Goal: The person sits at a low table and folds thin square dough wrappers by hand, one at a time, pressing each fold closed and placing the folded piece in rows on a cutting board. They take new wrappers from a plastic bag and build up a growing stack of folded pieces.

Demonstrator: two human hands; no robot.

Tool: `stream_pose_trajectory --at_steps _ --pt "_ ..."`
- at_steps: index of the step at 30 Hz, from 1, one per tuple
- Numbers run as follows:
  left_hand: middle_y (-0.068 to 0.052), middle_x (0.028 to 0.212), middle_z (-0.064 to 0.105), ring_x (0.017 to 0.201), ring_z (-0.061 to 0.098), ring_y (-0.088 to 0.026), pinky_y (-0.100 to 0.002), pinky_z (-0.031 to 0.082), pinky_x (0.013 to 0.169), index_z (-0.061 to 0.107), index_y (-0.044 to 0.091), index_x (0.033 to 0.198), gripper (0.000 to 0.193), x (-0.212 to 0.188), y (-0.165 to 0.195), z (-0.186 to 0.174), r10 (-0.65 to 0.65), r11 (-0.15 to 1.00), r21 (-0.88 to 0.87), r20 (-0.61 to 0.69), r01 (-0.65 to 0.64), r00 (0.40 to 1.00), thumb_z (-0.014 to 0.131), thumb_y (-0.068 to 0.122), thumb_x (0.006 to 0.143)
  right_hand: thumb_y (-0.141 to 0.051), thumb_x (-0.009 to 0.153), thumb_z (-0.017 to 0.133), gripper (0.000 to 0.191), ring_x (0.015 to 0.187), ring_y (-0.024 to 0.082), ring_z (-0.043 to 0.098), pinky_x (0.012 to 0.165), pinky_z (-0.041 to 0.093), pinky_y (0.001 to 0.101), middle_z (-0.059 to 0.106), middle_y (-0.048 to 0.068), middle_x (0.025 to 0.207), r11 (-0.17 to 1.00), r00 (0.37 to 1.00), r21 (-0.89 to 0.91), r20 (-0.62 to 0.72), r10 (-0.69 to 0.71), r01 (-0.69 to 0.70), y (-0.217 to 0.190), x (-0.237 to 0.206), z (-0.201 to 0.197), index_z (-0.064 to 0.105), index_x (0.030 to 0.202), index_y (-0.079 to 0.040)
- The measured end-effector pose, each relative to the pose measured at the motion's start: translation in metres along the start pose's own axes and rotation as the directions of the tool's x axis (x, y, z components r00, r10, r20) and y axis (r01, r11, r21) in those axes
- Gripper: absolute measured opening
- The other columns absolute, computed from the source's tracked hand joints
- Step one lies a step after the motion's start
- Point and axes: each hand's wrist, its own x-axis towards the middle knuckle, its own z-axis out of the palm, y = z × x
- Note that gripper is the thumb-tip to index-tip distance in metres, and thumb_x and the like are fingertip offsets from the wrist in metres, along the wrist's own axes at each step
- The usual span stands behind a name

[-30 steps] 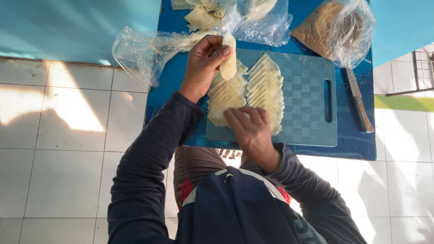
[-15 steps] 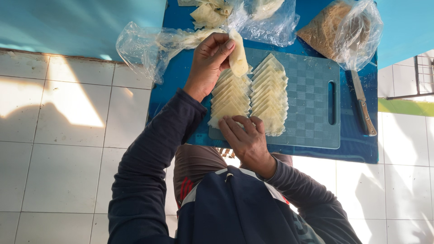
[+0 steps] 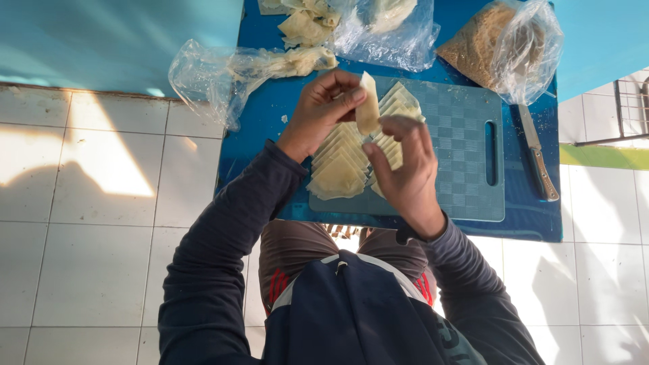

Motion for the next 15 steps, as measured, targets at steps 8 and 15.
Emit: stream_pose_trajectory --at_steps 8,15 --pt "-0.004 0.107 0.074 0.097 0.073 -0.011 -0.028 0.065 0.087 0.071 0.003 0.117 0.019 -0.002 -0.001 0.008 -0.032 0.991 0.132 0.159 0.011 0.987 0.070 0.017 0.104 -0.009 0.095 0.084 0.042 0.101 0.011 0.065 0.091 0.054 0.0290 0.068 0.006 0.113 0.929 0.979 0.318 -0.008 0.203 -0.190 0.024 0.008 0.012 0.057 0.126 -0.003" --pt "-0.004 0.107 0.071 0.098 0.072 -0.010 -0.025 0.063 0.085 0.067 0.004 0.111 0.018 -0.004 -0.003 0.007 0.062 0.947 0.297 0.198 -0.120 0.978 0.077 0.012 0.099 -0.006 0.100 0.078 0.023 0.099 0.012 0.065 0.091 0.053 0.0279 0.072 0.006 0.107 0.935 0.975 0.286 -0.002 0.220 -0.211 0.037 -0.002 0.012 0.066 0.119 -0.001"
